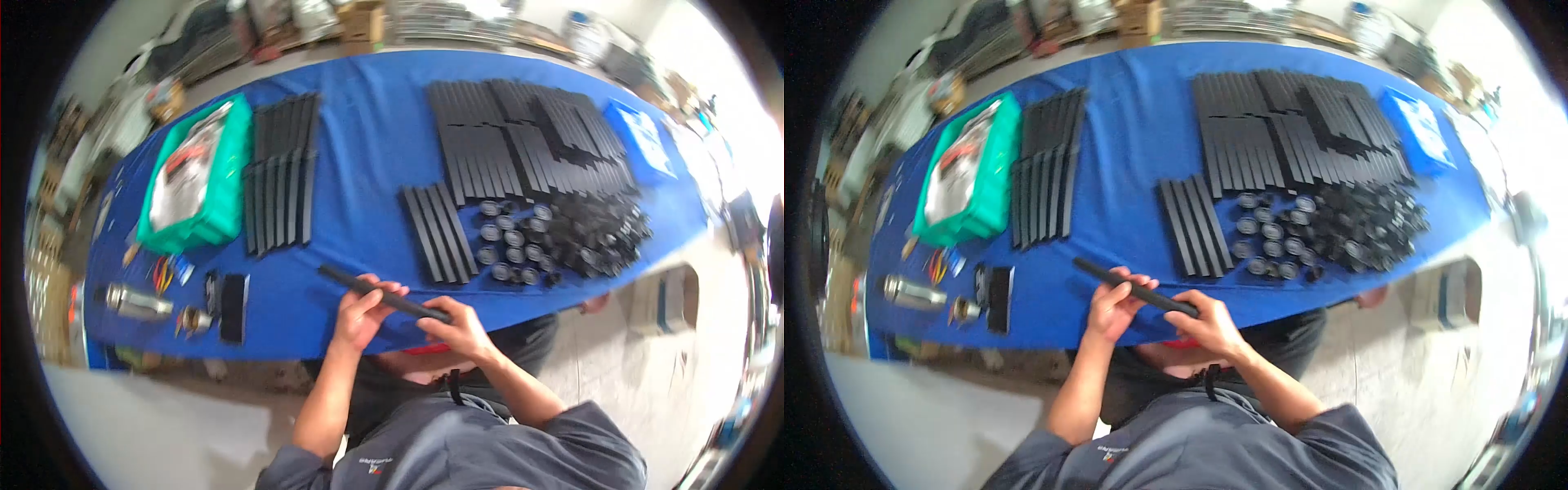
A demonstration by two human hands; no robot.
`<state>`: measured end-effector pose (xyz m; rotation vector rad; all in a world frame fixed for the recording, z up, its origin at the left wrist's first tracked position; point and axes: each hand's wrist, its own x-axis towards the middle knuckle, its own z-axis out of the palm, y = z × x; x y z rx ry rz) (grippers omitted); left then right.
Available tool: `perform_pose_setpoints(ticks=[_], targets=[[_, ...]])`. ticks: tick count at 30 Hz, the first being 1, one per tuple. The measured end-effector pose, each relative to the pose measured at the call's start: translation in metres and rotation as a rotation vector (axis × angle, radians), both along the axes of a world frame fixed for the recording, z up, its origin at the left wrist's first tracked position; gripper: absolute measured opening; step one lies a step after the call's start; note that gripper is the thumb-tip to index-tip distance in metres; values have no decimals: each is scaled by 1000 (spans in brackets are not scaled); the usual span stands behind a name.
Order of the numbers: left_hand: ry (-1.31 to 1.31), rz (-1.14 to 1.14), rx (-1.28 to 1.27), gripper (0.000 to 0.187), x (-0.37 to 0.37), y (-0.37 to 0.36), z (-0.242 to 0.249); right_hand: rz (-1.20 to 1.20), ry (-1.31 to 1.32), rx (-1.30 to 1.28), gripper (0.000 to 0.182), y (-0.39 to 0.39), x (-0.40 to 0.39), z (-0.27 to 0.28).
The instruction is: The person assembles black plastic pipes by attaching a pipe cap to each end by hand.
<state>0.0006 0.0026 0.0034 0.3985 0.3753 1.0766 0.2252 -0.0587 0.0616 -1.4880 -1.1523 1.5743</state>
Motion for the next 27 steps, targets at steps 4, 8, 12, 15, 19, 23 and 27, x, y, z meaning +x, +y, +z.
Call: perform_pose_setpoints(ticks=[4, 8, 12, 15, 19, 23, 27], targets=[[43, 24, -24, 26, 1, -1, 4, 65, -306, 589, 37, 1, 2, -14], [35, 20, 62, 25, 1, 0, -2, 109, -242, 600, 37, 5, 8, -21], [60, 24, 81, 25, 2, 0, -1, 121, -231, 633, 36, 8, 10, -28], [84, 57, 23, 25, 4, 0, 2, 79, -247, 667, 36, 6, 9, -27], [23, 20, 31, 28, 1, 2, -4, 63, -330, 784, 36, -3, 1, -24], [51, -3, 57, 27, -2, 1, -6, 122, -214, 548, 37, -5, 4, -17], [83, -19, 31, 25, 1, 4, -2, 73, -402, 771, 35, -3, 4, -19]])
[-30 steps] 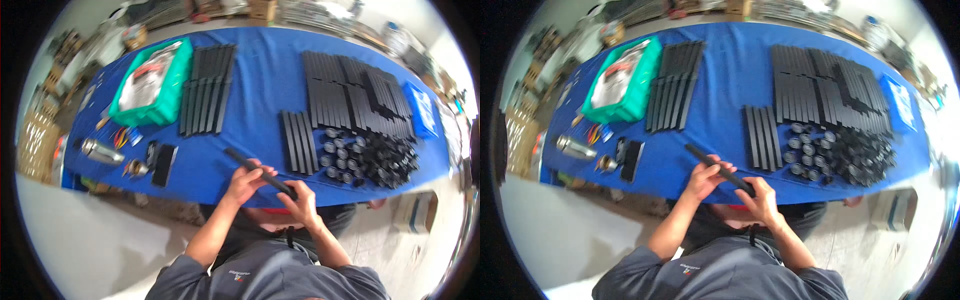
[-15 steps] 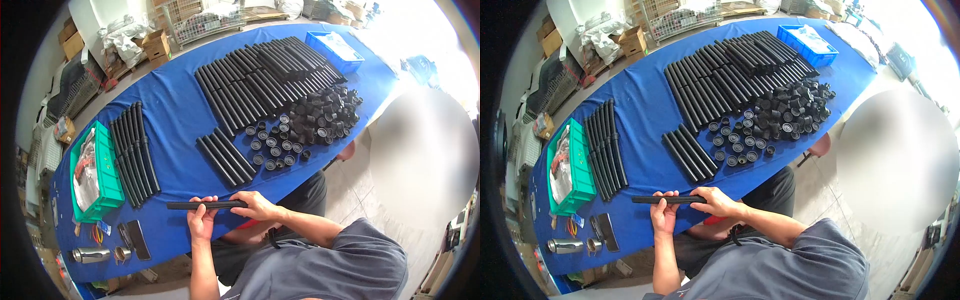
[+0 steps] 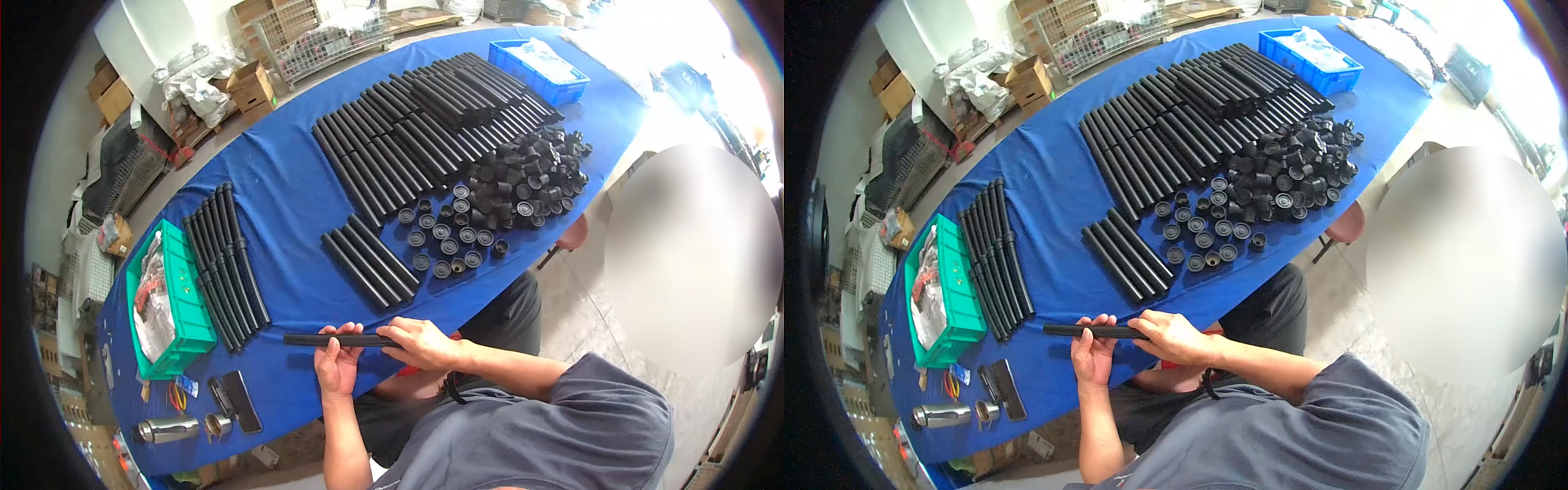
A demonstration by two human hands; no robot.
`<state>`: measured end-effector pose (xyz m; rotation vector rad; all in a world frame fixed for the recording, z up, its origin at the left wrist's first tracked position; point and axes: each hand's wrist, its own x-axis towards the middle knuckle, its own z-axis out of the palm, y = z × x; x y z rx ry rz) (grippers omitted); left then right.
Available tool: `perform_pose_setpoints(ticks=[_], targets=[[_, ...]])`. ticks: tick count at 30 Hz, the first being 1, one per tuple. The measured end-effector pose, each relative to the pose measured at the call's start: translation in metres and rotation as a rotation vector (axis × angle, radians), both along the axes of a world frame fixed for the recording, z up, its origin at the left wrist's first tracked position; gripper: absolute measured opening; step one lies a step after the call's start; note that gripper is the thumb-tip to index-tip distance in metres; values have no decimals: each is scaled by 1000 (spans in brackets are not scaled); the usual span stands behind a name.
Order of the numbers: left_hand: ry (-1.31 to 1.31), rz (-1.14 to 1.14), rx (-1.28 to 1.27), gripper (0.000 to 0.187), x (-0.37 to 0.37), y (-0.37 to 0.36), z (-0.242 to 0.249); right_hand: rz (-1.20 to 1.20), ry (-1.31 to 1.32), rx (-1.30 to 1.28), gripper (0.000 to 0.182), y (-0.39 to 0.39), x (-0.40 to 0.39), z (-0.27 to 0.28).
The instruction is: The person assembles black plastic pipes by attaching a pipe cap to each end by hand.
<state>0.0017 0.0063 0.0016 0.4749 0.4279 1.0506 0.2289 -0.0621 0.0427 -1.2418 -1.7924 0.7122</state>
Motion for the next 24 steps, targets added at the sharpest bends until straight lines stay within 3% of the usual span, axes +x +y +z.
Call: perform_pose_setpoints(ticks=[1, 3, 5, 7, 9, 10, 11, 13, 14, 17, 18, 21, 22, 24], targets=[[-9, -2, -11, 24, -2, -2, -2, 7, -51, 32, 33, -1, 1, 4], [-18, -3, 8, 25, -2, -3, -4, 28, 94, -89, 35, 3, 2, 3], [-10, 2, -8, 26, -3, -3, -8, 32, 282, -573, 37, 6, 3, 15], [12, -11, -3, 25, -2, -3, 2, -48, 28, -88, 36, 3, -3, 3], [-43, -21, -5, 23, -4, -1, -3, -38, -71, 87, 35, 3, -7, -1], [-62, -21, -5, 22, -4, -1, -6, -44, -69, 52, 35, 3, -8, 4], [-84, -33, -4, 21, -4, -1, -8, -48, -17, -85, 35, 3, -7, 8], [-65, -27, -4, 20, -2, -1, -3, -40, 315, -836, 38, 9, -3, 29], [-56, -32, -3, 19, -2, -1, 0, -42, 331, -792, 36, 9, 1, 18], [-75, -23, -36, 18, 0, 0, 2, -42, -215, 272, 34, 9, -2, -8], [-82, -28, -20, 18, 0, 0, 0, -23, -199, 301, 32, 10, -3, -7], [-84, -43, -4, 19, -2, -2, -4, -43, 472, -780, 31, 2, -1, 12], [-78, -49, -13, 18, -2, -2, -3, -40, 540, -838, 29, 3, -1, 14], [-76, -56, -19, 18, -3, 1, -2, -22, 424, -712, 29, 3, 0, 6]])
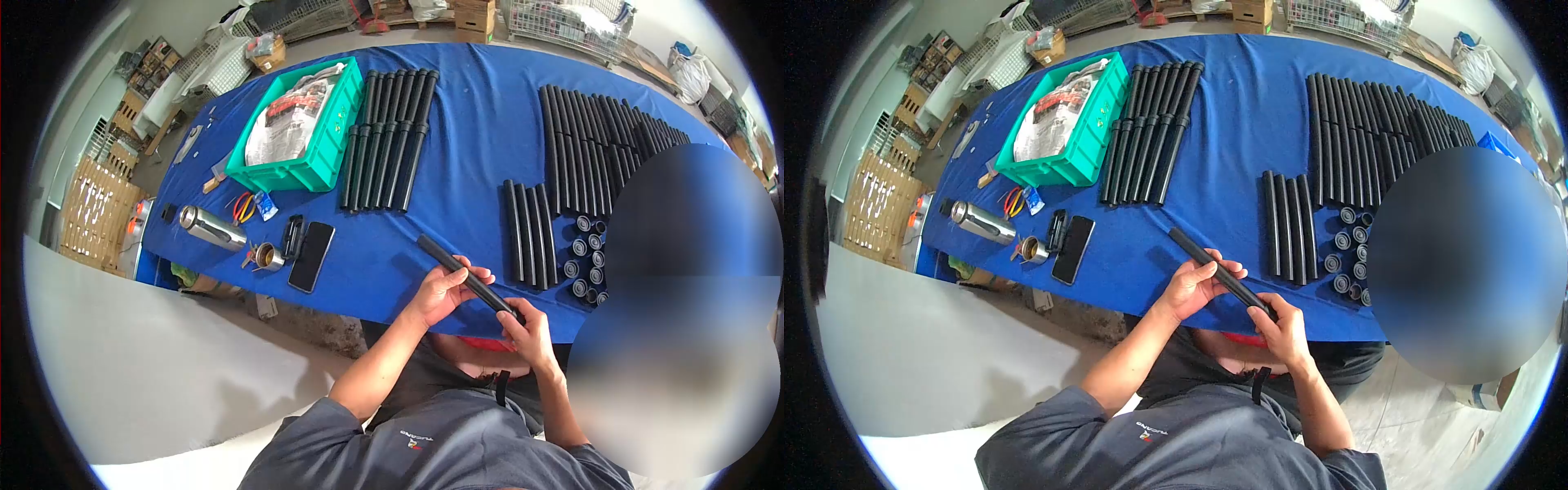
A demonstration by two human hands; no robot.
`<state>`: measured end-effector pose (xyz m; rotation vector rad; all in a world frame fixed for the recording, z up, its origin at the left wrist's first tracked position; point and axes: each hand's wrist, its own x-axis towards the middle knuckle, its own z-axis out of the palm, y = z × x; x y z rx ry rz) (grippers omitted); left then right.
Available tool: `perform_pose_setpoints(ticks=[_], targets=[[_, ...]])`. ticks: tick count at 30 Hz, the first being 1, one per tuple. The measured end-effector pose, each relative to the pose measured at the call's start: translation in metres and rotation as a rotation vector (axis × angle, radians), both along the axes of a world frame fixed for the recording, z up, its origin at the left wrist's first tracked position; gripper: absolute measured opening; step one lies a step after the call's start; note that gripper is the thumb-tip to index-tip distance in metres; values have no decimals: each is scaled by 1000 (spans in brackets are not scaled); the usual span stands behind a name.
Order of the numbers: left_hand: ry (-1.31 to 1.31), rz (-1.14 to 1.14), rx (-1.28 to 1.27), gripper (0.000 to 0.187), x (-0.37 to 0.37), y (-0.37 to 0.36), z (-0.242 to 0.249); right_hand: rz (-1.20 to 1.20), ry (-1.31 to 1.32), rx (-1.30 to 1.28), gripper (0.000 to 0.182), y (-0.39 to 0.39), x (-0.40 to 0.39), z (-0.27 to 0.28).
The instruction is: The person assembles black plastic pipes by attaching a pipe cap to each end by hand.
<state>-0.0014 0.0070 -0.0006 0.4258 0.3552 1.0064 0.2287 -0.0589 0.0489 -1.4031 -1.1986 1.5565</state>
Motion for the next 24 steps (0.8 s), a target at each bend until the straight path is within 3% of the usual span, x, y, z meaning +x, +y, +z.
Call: perform_pose_setpoints(ticks=[13, 24], targets=[[-70, 14, -2, 19, 0, 0, -4, 101, -229, 256, 29, 10, 6, -11], [-134, 76, -33, 29, -3, 1, -2, -19, -54, 150, 26, 9, 7, -11]])
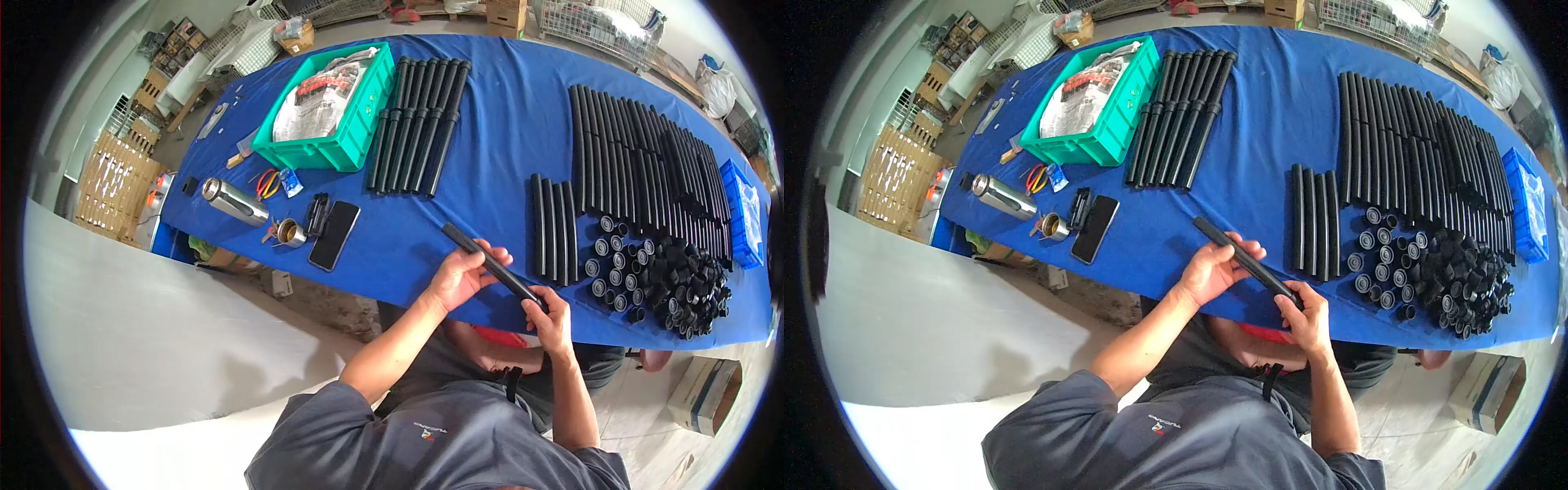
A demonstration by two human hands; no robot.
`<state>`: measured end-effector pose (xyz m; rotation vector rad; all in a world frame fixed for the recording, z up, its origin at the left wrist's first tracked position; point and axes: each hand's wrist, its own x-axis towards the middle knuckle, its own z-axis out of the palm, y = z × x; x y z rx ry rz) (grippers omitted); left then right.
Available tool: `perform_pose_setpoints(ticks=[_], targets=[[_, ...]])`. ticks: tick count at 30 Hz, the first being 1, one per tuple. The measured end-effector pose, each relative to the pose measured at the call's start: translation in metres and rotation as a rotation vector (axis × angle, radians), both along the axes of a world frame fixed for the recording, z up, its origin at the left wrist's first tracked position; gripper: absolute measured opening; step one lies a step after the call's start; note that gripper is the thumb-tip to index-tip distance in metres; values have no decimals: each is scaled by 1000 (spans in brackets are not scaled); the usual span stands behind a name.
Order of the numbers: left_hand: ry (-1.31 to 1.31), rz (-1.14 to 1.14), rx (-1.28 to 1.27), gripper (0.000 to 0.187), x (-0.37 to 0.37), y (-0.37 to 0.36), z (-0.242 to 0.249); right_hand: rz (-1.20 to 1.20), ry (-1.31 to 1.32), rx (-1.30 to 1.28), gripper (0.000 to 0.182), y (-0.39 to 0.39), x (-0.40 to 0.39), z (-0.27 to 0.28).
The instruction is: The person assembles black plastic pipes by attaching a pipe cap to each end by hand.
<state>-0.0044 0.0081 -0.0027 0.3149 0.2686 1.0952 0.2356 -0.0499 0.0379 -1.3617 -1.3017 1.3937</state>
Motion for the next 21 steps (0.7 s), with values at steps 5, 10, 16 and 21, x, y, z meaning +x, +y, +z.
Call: perform_pose_setpoints(ticks=[5, 10, 16, 21], targets=[[582, 565, 69, 56, -38, 24, 40, 0, 12, 18, 26, 0, 3, -1], [1721, 483, 1060, 55, -44, 17, 88, 58, -21, 38, 25, 1, 4, 0], [2016, -118, 1461, 50, -15, -3, 78, 132, -40, 70, 30, 0, 12, -5], [1912, 37, 1140, 30, -35, 5, 98, 44, 523, 37, 67, 0, 15, -21]])
